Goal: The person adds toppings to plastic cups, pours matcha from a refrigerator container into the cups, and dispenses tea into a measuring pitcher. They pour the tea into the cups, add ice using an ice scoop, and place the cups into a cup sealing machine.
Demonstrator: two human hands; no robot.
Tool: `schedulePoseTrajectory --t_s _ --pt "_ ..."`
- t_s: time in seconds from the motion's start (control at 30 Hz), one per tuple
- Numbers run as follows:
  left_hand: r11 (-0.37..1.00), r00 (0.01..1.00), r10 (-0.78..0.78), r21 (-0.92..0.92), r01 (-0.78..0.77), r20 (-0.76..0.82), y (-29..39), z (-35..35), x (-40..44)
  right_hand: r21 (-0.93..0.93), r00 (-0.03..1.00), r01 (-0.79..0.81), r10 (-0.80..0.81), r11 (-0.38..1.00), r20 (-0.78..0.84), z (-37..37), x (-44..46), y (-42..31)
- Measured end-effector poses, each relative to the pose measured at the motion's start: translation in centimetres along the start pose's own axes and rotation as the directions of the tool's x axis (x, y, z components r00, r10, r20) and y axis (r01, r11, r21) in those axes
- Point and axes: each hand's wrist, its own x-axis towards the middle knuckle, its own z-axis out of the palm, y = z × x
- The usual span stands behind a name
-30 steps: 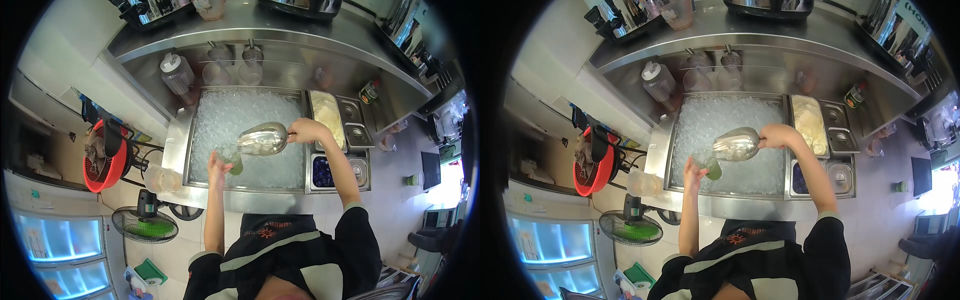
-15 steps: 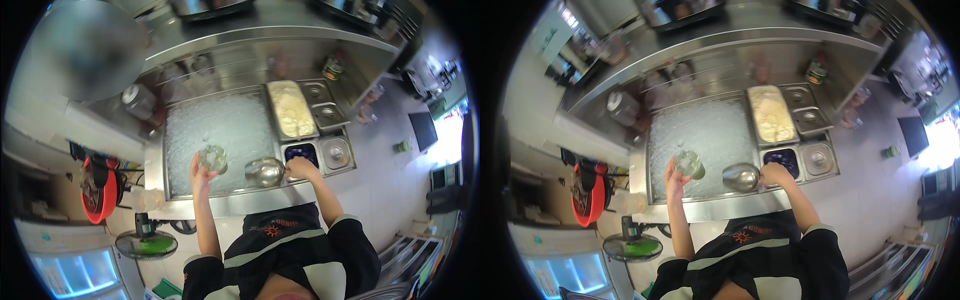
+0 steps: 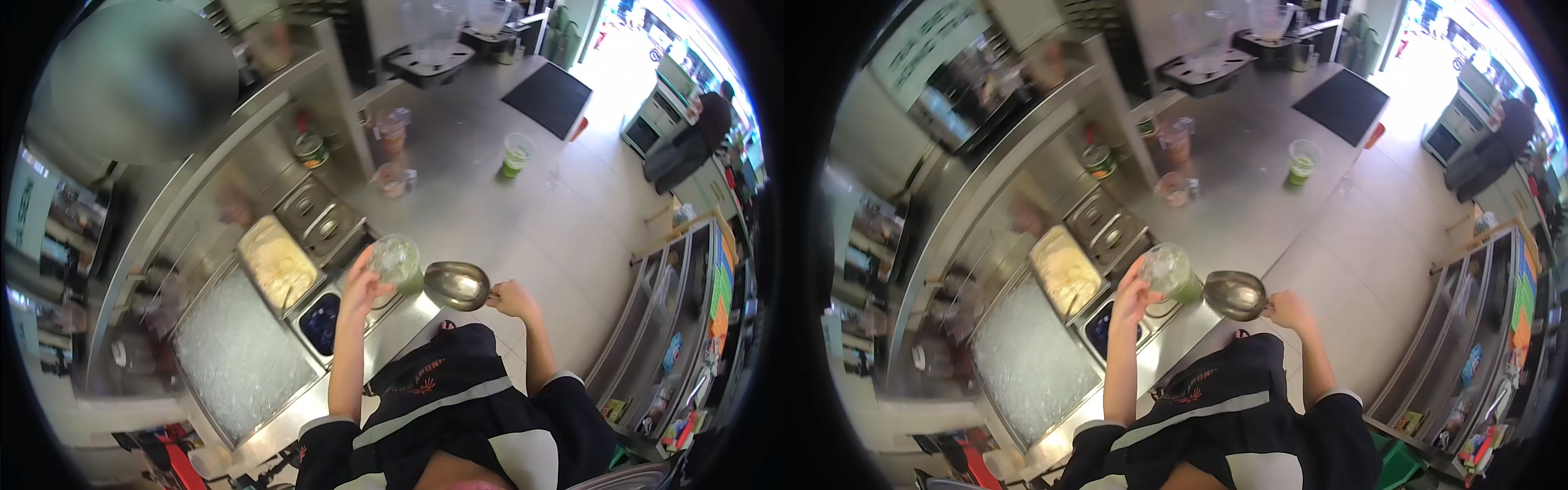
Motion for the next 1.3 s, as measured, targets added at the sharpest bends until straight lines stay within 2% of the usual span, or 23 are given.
schedulePoseTrajectory --t_s 0.03,0.1,0.17,0.2,0.33,0.4,0.47,0.5,0.53,0.57,0.63,0.7,0.77,0.8,0.87,0.9,0.97,1.0,1.07,1.23,1.3 --pt "1.0 1.0 0.0 0.023 -0.001 0.024 -1.6 0.9 3.0 0.011 1.0 -0.021 0.021 1.0 -0.009 -1.2 -0.7 1.2" --pt "0.999 0.998 -0.008 0.049 0.005 0.062 -3.9 2.7 7.2 0.041 0.979 -0.195 0.197 0.98 -0.053 -3.8 -1.9 3.4" --pt "0.99 0.999 -0.026 0.137 0.03 -0.036 -5.2 4.4 10.6 0.066 0.961 -0.268 0.271 0.961 -0.051 -5.2 -2.9 6.0" --pt "0.994 0.998 -0.011 0.11 0.018 -0.06 -5.6 4.9 11.8 0.088 0.943 -0.328 0.332 0.941 -0.034 -5.3 -3.5 7.2" --pt "0.977 0.998 -0.049 0.205 0.055 -0.035 -5.0 4.6 13.7 0.198 0.907 -0.403 0.418 0.894 -0.043 -4.1 -5.7 11.0" --pt "0.934 0.991 -0.1 0.335 0.123 -0.086 -3.4 5.7 12.9 0.122 0.885 -0.462 0.465 0.878 0.0 -3.9 -6.4 11.8" --pt "0.789 0.941 -0.287 0.513 0.339 -0.18 -0.1 6.4 13.1 0.142 0.869 -0.493 0.492 0.858 0.042 -2.9 -6.9 12.9" --pt "0.776 0.939 -0.296 0.529 0.342 -0.174 0.4 6.1 14.8 0.142 0.862 -0.507 0.5 0.85 0.082 -2.4 -7.1 13.3" --pt "0.455 0.993 0.114 0.889 -0.04 -0.014 0.3 5.5 16.9 0.182 0.852 -0.524 0.512 0.832 0.111 -2.0 -7.2 13.6" --pt "-0.093 0.867 0.382 0.947 -0.309 0.32 0.2 5.5 18.3 0.194 0.849 -0.529 0.516 0.826 0.114 -1.7 -7.3 13.8" --pt "0.088 0.831 0.433 0.901 -0.426 0.35 -0.3 15.3 18.8 0.198 0.834 -0.552 0.536 0.81 0.133 -1.1 -7.2 14.2" --pt "-0.004 0.777 0.327 0.823 -0.569 0.538 -4.0 21.2 21.9 0.212 0.835 -0.55 0.539 0.808 0.115 -0.8 -7.0 14.1" --pt "-0.101 0.743 0.235 0.776 -0.622 0.626 -9.0 24.7 25.3 0.212 0.83 -0.556 0.548 0.804 0.102 -0.8 -6.9 13.8" --pt "-0.091 0.733 0.242 0.767 -0.635 0.636 -10.9 25.9 26.6 0.276 0.833 -0.545 0.547 0.792 0.076 -0.8 -7.3 13.5" --pt "-0.305 0.875 0.255 0.893 -0.331 0.412 -14.2 27.6 29.0 0.369 0.842 -0.516 0.538 0.773 0.05 -0.9 -8.2 13.2" --pt "-0.29 0.872 0.26 0.895 -0.339 0.415 -15.3 27.3 30.5 0.402 0.831 -0.53 0.552 0.747 0.071 -1.4 -8.9 12.8" --pt "0.044 0.917 0.256 0.944 -0.328 0.307 -16.5 25.2 34.1 0.471 0.815 -0.517 0.579 0.715 0.015 -0.5 -10.1 12.6" --pt "0.2 0.892 0.288 0.889 -0.412 0.348 -16.6 24.5 34.9 0.46 0.815 -0.519 0.579 0.72 0.014 0.0 -10.6 12.4" --pt "0.227 0.871 0.333 0.866 -0.446 0.361 -16.9 23.7 35.3 0.446 0.791 -0.563 0.609 0.696 0.048 0.8 -11.0 12.3" --pt "0.305 0.824 0.42 0.797 -0.522 0.379 -11.7 23.6 31.5 0.3 0.848 -0.527 0.513 0.795 0.128 0.5 -9.7 10.8" --pt "0.274 0.74 0.435 0.708 -0.651 0.513 -7.6 23.9 28.4 0.24 0.902 -0.418 0.37 0.876 0.223 0.2 -8.1 9.8"
